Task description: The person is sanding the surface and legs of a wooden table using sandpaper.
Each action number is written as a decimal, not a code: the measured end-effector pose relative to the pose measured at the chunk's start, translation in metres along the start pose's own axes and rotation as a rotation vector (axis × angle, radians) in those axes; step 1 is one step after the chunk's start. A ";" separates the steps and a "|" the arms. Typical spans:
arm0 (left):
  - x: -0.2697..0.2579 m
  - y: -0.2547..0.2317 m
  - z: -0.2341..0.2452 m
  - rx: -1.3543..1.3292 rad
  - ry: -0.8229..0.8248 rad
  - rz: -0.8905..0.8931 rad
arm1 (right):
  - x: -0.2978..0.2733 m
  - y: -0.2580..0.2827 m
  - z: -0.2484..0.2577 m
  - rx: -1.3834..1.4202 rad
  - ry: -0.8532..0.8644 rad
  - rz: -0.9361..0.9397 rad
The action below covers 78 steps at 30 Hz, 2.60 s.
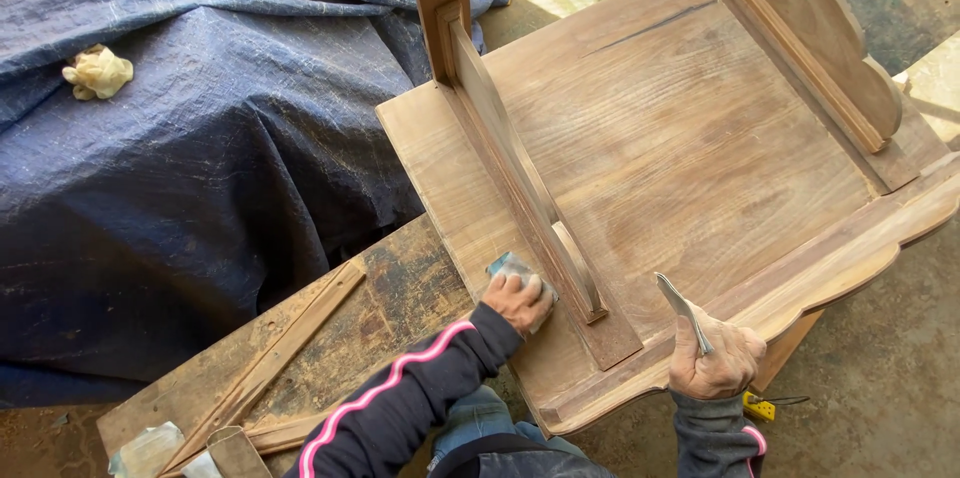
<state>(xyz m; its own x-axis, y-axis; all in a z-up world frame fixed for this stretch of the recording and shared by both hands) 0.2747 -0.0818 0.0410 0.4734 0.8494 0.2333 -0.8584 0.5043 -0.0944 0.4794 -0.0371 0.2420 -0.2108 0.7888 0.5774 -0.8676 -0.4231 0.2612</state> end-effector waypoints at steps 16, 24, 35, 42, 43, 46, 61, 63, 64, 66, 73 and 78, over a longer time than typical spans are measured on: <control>-0.031 0.160 0.039 0.090 -0.305 0.459 | -0.008 -0.009 -0.009 -0.014 0.021 -0.030; -0.049 -0.053 0.063 -0.390 -0.216 -0.096 | -0.010 -0.012 -0.013 -0.046 0.009 -0.029; -0.055 0.022 0.060 -0.172 -0.196 0.078 | -0.008 -0.008 -0.009 -0.053 0.003 -0.001; -0.081 0.005 0.063 -0.295 -0.207 -0.094 | -0.009 -0.009 -0.012 -0.041 0.013 0.002; -0.078 0.041 0.057 -0.214 -0.188 0.029 | -0.009 -0.011 -0.012 -0.028 0.006 0.006; -0.079 0.079 0.065 -0.089 -0.225 0.174 | -0.011 -0.007 -0.012 -0.010 -0.003 0.010; -0.092 0.042 0.076 -0.126 -0.193 0.242 | -0.019 -0.012 -0.016 0.004 0.002 0.066; -0.085 0.041 0.084 -0.122 -0.189 0.309 | -0.017 -0.012 -0.015 0.001 -0.001 0.062; -0.084 0.022 0.077 -0.150 -0.207 0.256 | -0.015 -0.010 -0.014 -0.020 0.002 0.063; -0.087 -0.021 0.073 -0.179 -0.220 0.201 | -0.014 -0.011 -0.012 -0.042 0.005 0.060; -0.086 -0.036 0.073 -0.312 -0.159 0.071 | -0.015 -0.014 -0.012 -0.005 -0.004 0.070; -0.067 0.051 0.079 -0.046 -0.219 0.331 | -0.017 -0.007 -0.011 0.007 -0.023 0.072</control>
<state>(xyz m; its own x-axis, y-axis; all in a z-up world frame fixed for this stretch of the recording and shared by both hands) 0.1840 -0.1253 0.0972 0.1146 0.9164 0.3835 -0.9454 0.2191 -0.2412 0.4837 -0.0427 0.2218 -0.2617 0.7460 0.6123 -0.8474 -0.4813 0.2241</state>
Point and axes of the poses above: each hand's wrist, its own x-axis towards the middle knuckle, its own z-axis out of the back of the hand, y = z × x, the point moved 10 cm from there along x, towards the middle knuckle, and after that the axes turned 7 degrees about -x, right-handed, at the moved point
